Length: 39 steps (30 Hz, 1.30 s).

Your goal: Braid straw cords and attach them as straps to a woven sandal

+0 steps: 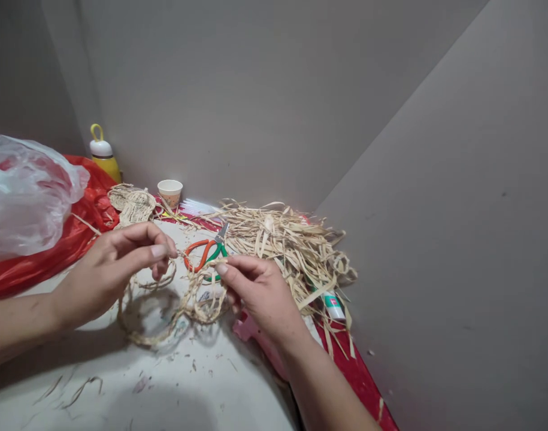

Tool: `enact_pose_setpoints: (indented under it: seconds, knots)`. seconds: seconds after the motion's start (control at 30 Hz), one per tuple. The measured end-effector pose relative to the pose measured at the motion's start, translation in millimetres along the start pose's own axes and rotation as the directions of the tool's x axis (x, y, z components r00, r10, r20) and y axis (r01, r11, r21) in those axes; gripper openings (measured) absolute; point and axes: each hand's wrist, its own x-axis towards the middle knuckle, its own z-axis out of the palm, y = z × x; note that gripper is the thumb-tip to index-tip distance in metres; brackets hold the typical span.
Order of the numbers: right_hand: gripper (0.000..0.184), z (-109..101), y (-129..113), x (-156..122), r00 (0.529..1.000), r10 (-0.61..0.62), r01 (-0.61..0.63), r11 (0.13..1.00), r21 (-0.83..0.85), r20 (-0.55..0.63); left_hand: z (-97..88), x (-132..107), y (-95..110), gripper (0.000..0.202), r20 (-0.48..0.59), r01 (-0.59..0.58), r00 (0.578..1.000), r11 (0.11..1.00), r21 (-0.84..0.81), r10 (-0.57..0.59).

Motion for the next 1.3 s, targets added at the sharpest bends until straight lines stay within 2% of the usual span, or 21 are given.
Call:
enact_pose_setpoints:
  seconds: [0.03, 0.1, 0.2, 0.4, 0.47, 0.53, 0.6, 0.63, 0.7, 0.77, 0.87, 0.97, 1.07, 1.3]
  knots:
    - [0.027, 0.4, -0.9, -1.5, 0.999, 0.014, -0.012, 0.999, -0.045, 0.043, -0.3, 1.9, -1.7, 0.012, 0.011, 0.026, 1.0, 1.0, -0.005, -0.026]
    - [0.028, 3.2, -2.6, -4.9, 0.991, 0.05, -0.034, 0.991, -0.126, 0.128, 0.0, 6.0, -7.5, 0.01, 0.126, 0.14, 0.983, 0.99, -0.02, -0.136]
    - [0.03, 10.6, -5.3, -8.9, 0.974, 0.074, -0.038, 0.985, -0.166, 0.215, 1.1, 10.2, -16.6, 0.014, 0.307, 0.29, 0.914, 0.956, -0.035, -0.266]
    - [0.03, 20.5, -4.8, -9.1, 0.981, 0.033, -0.028, 0.999, -0.027, 0.193, 1.4, 10.6, -23.7, 0.016, 0.435, 0.42, 0.824, 0.907, -0.037, -0.364]
    - [0.029, 19.6, -3.8, -8.7, 0.98, 0.02, -0.014, 0.999, -0.03, 0.198, 1.2, 10.8, -25.6, 0.016, 0.454, 0.439, 0.811, 0.897, -0.053, -0.37]
    - [0.025, 16.7, -5.2, -9.8, 0.98, -0.019, 0.039, 0.994, -0.098, 0.196, 1.0, 11.7, -26.9, 0.015, 0.441, 0.437, 0.82, 0.897, -0.071, -0.364]
    - [0.023, 13.1, -9.8, -12.9, 0.984, -0.13, 0.156, 0.96, -0.232, 0.124, 0.9, 12.8, -27.0, 0.014, 0.403, 0.426, 0.841, 0.901, -0.084, -0.36]
    - [0.022, 11.6, -12.9, -15.3, 0.973, -0.216, 0.23, 0.92, -0.318, 0.079, 0.9, 13.3, -26.7, 0.014, 0.379, 0.417, 0.854, 0.905, -0.088, -0.357]
    - [0.018, 10.3, -18.7, -21.3, 0.918, -0.393, 0.368, 0.793, -0.486, 0.053, 1.0, 13.8, -25.9, 0.013, 0.338, 0.394, 0.876, 0.914, -0.094, -0.343]
    - [0.012, 11.3, -21.2, -27.5, 0.857, -0.496, 0.47, 0.644, -0.604, 0.138, 1.0, 13.4, -25.7, 0.012, 0.314, 0.364, 0.895, 0.925, -0.104, -0.317]
    - [0.009, 15.4, -16.5, -33.6, 0.816, -0.505, 0.533, 0.471, -0.703, 0.28, 0.9, 11.9, -27.2, 0.012, 0.296, 0.332, 0.912, 0.935, -0.126, -0.284]
    - [0.01, 19.2, -7.7, -34.7, 0.826, -0.467, 0.511, 0.381, -0.77, 0.317, 0.4, 10.7, -29.0, 0.011, 0.306, 0.331, 0.911, 0.932, -0.147, -0.276]
    - [0.017, 22.4, -3.3, -33.6, 0.83, -0.464, 0.501, 0.373, -0.781, 0.31, -0.2, 10.6, -29.9, 0.01, 0.326, 0.334, 0.906, 0.929, -0.159, -0.27]
    - [0.019, 29.8, -5.1, -29.5, 0.84, -0.515, 0.469, 0.528, -0.708, 0.172, -0.5, 10.8, -30.3, 0.009, 0.327, 0.319, 0.909, 0.937, -0.143, -0.26]
